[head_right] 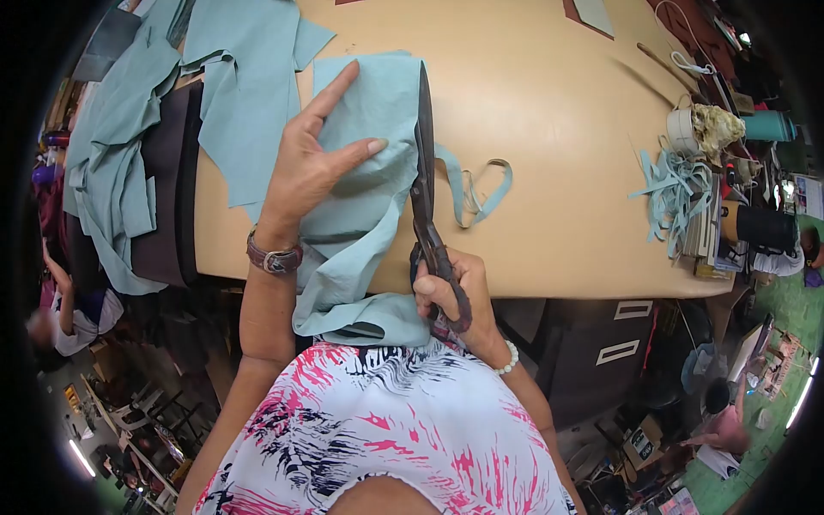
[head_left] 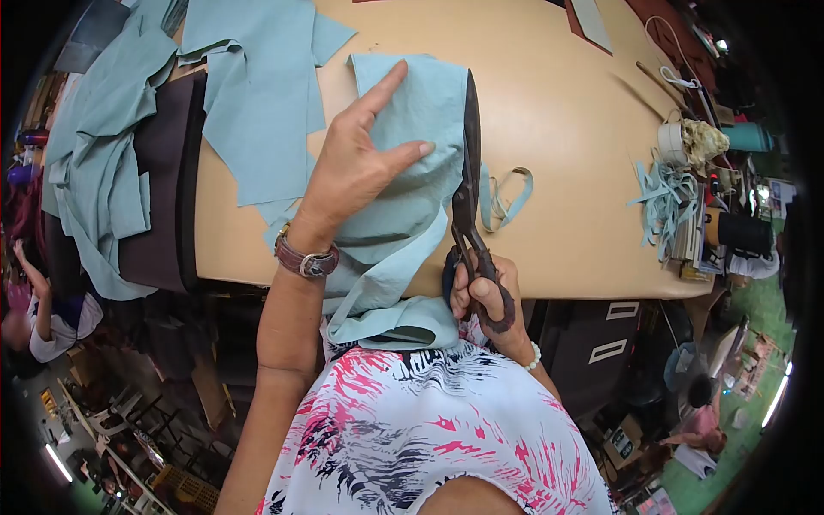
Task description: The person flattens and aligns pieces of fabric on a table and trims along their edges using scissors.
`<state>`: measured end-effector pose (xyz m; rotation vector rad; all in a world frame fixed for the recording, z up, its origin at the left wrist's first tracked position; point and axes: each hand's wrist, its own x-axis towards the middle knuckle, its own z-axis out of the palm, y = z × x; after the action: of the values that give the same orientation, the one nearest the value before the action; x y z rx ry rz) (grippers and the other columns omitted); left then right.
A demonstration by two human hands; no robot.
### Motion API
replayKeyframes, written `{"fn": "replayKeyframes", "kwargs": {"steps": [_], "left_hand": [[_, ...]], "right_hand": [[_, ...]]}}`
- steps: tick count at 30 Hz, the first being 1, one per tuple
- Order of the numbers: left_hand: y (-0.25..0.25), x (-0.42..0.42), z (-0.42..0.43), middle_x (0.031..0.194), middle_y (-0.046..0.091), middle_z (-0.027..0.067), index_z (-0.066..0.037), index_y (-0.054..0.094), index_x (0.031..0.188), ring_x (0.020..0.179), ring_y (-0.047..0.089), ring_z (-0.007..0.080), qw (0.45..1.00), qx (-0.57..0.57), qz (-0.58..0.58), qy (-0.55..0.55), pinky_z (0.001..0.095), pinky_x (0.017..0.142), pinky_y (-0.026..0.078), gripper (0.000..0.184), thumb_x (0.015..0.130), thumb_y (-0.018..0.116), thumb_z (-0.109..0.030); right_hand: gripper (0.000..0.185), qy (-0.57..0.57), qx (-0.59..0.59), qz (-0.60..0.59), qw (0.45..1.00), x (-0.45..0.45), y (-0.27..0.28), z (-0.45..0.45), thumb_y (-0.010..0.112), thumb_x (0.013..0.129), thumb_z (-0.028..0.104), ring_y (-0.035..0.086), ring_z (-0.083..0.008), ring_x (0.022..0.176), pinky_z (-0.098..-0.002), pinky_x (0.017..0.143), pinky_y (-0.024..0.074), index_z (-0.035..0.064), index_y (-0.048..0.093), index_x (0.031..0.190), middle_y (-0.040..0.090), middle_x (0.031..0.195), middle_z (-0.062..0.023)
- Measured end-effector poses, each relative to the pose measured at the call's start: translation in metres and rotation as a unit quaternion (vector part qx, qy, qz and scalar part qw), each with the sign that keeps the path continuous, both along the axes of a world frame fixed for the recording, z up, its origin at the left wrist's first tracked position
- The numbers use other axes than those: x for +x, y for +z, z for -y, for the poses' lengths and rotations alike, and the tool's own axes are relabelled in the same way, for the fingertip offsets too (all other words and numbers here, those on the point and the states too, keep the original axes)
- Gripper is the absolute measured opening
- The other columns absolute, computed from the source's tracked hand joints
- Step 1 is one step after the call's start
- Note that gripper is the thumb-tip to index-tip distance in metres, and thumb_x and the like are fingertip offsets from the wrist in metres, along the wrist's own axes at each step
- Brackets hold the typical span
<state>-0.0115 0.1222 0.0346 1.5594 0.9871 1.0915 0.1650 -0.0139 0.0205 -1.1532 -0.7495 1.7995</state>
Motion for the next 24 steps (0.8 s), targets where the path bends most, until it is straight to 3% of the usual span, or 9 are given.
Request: {"fn": "replayKeyframes", "kwargs": {"steps": [4, 16, 19, 24], "left_hand": [[-0.004, 0.0, 0.0, 0.129, 0.044, 0.0173, 0.007, 0.035, 0.129, 0.116, 0.043, 0.0176, 0.999, 0.03, -0.014, 0.017, 0.0285, 0.099, 0.031, 0.071, 0.067, 0.07, -0.001], [0.001, 0.001, 0.007, 0.13, 0.043, 0.0161, 0.006, 0.035, 0.129, 0.118, 0.041, 0.0167, 0.999, 0.039, -0.017, 0.0, 0.0281, 0.1, 0.029, 0.071, 0.067, 0.069, 0.0], [0.003, 0.001, 0.009, 0.132, 0.04, 0.018, 0.006, 0.033, 0.13, 0.124, 0.036, 0.0225, 1.0, 0.017, -0.014, -0.012, 0.0306, 0.103, 0.027, 0.071, 0.068, 0.068, -0.003], [0.001, 0.002, 0.009, 0.133, 0.039, 0.0176, 0.005, 0.033, 0.13, 0.125, 0.036, 0.0221, 0.999, 0.027, -0.019, -0.012, 0.0305, 0.104, 0.026, 0.072, 0.068, 0.069, -0.003]], "right_hand": [[0.031, 0.003, 0.011, -0.004, 1.0, -0.001, -0.002, 0.001, 0.063, 0.072, 0.027, 0.05, -0.0106, 0.05, -0.0215, 0.049, 0.0401, -0.0008, 0.05, 0.074, 0.051, 0.057, -0.0045], [0.034, 0.001, 0.027, -0.015, 1.0, -0.002, -0.004, 0.001, 0.065, 0.071, 0.03, 0.05, -0.0108, 0.051, -0.0215, 0.05, 0.0402, -0.0007, 0.05, 0.073, 0.05, 0.058, -0.0043], [0.035, -0.001, 0.027, -0.014, 1.0, -0.002, -0.003, 0.002, 0.065, 0.072, 0.031, 0.049, -0.0107, 0.051, -0.0215, 0.05, 0.0401, -0.0005, 0.05, 0.073, 0.05, 0.057, -0.0042], [0.034, -0.007, 0.016, -0.01, 1.0, -0.002, -0.002, 0.005, 0.065, 0.072, 0.03, 0.05, -0.0105, 0.05, -0.0215, 0.049, 0.0398, -0.0005, 0.05, 0.073, 0.05, 0.056, -0.0044]]}}
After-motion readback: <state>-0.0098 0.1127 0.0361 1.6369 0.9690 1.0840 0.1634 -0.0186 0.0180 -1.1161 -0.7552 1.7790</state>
